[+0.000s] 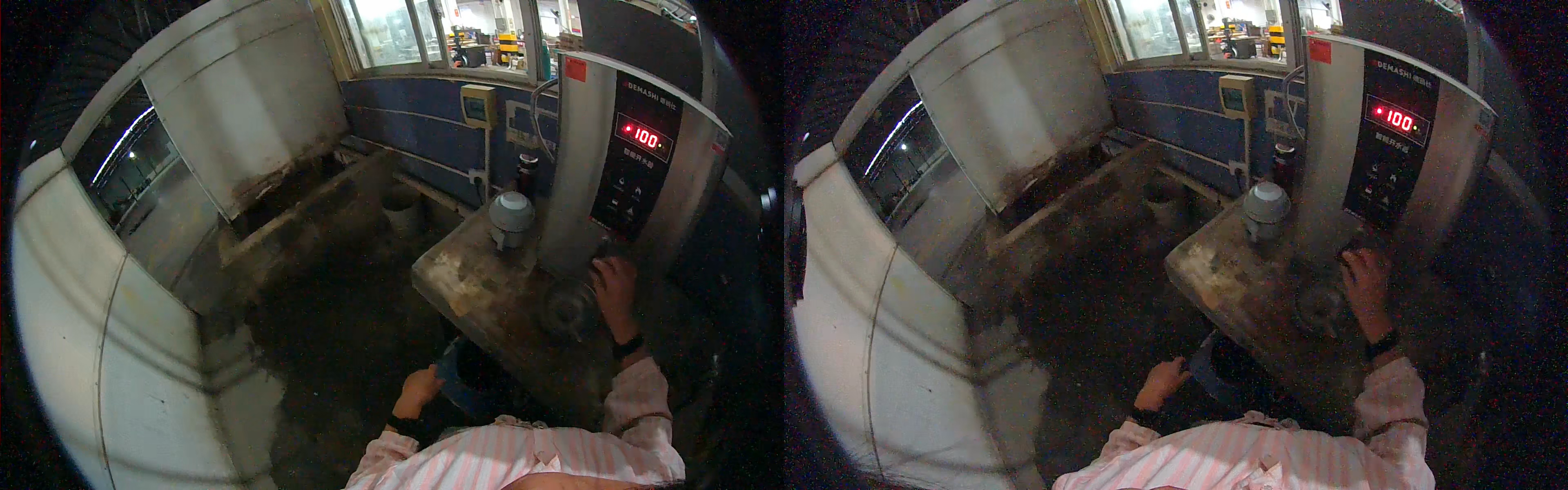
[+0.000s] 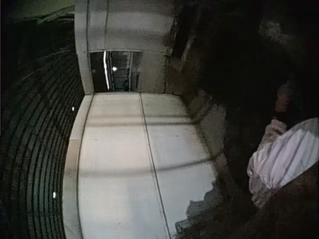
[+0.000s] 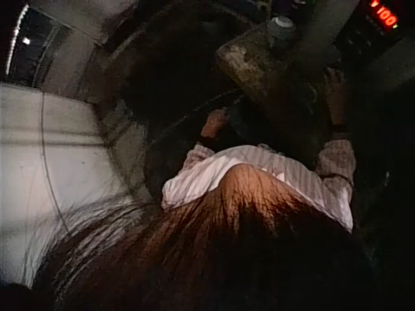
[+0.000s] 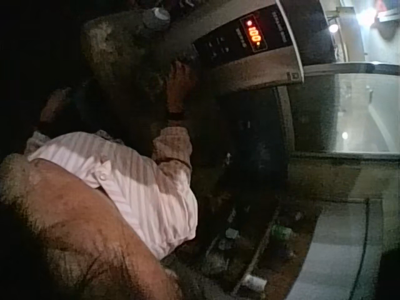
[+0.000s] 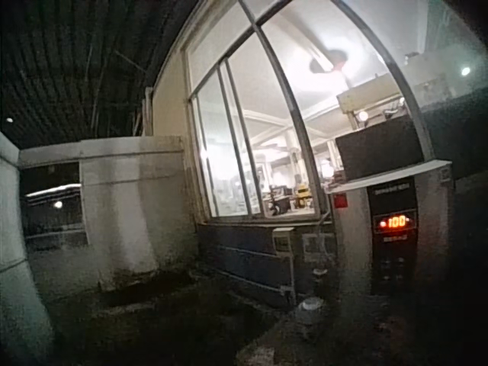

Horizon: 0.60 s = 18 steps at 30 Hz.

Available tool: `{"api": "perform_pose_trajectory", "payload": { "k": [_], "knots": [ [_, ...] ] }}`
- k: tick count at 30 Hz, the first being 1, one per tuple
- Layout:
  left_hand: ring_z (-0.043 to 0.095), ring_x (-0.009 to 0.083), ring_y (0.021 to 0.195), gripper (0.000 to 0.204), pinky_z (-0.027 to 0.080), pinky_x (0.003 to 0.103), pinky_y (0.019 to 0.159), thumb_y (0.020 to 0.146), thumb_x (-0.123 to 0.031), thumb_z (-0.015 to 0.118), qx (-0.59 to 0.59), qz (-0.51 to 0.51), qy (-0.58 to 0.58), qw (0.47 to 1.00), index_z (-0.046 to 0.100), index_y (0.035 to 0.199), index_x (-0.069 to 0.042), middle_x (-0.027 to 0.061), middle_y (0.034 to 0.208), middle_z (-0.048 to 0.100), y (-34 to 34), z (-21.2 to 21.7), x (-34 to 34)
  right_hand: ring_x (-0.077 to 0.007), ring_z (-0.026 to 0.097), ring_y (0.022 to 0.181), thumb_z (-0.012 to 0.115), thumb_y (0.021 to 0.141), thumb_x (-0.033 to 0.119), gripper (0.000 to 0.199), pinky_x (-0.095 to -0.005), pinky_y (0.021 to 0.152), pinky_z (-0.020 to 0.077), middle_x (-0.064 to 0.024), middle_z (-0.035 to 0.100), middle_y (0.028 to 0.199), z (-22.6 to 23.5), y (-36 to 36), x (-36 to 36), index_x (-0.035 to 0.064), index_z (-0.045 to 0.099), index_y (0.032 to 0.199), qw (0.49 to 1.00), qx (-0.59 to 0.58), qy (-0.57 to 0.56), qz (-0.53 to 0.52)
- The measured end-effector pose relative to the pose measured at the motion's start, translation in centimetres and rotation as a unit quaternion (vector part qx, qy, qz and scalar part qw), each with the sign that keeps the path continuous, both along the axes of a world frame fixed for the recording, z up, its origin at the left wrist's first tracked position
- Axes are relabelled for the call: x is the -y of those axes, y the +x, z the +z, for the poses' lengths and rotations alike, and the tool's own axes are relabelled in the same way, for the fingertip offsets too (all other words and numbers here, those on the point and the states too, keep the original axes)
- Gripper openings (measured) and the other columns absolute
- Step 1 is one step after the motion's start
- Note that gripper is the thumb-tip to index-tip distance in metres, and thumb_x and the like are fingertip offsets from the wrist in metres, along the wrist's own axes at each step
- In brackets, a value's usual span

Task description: Making tea by filling a ceramic cup and a paper cup with water from a dispenser and adding ingredients from a bowl.

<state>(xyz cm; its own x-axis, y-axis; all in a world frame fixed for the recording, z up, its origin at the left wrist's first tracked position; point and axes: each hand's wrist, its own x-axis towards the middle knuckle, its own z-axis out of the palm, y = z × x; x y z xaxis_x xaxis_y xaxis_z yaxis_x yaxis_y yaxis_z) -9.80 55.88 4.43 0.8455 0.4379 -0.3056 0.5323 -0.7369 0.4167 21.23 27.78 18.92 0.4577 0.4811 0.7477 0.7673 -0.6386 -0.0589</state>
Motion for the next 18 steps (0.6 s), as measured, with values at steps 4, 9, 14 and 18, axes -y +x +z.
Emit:
{"api": "perform_pose_trajectory", "payload": {
  "k": [4,9,14,18],
  "knots": [
    [0.058,0.0402,0.091,0.044,0.046,0.048,0.079,0.082,-0.032,0.058,0.021,0.006,-0.002,1.0,0.051,0.115,-0.004,0.0232,0.097,0.062,-0.8,-0.6,-0.4,-0.0279,0.05,0.099,0.067,0.074,0.015,0.027,-0.0444,0.09,0.0353,-0.0067,0.055,0.101,0.2,-0.2,-0.3,0.0127,0.062,0.101,1.0,0.024,0.002,0.012],
    [0.059,0.04,0.089,0.039,0.047,0.048,0.075,0.082,-0.031,0.057,0.061,0.011,0.005,0.998,0.051,0.107,-0.002,0.0223,0.093,0.062,-0.8,-0.4,-0.6,-0.0278,0.05,0.099,0.065,0.075,0.016,0.025,-0.0464,0.09,0.0345,-0.0065,0.055,0.1,1.1,0.0,0.0,0.0131,0.062,0.1,0.999,0.04,-0.022,0.007],
    [0.059,0.0399,0.088,0.039,0.047,0.049,0.075,0.082,-0.031,0.056,0.032,0.009,0.01,0.999,0.052,0.108,-0.002,0.023,0.092,0.062,-0.4,-0.4,-1.0,-0.0276,0.051,0.1,0.062,0.077,0.018,0.025,-0.0469,0.091,0.0337,-0.0072,0.055,0.101,1.3,0.2,0.4,0.0122,0.061,0.101,0.998,0.048,-0.045,0.006],
    [0.06,0.0399,0.087,0.04,0.047,0.049,0.075,0.082,-0.031,0.056,0.048,0.015,0.008,0.999,0.052,0.108,-0.001,0.0232,0.092,0.062,-0.2,-1.0,-1.0,-0.0277,0.051,0.099,0.06,0.079,0.019,0.025,-0.0468,0.092,0.0338,-0.0082,0.055,0.101,1.7,-0.3,0.3,0.0108,0.061,0.103,0.998,0.032,-0.06,-0.004]
  ]
}}
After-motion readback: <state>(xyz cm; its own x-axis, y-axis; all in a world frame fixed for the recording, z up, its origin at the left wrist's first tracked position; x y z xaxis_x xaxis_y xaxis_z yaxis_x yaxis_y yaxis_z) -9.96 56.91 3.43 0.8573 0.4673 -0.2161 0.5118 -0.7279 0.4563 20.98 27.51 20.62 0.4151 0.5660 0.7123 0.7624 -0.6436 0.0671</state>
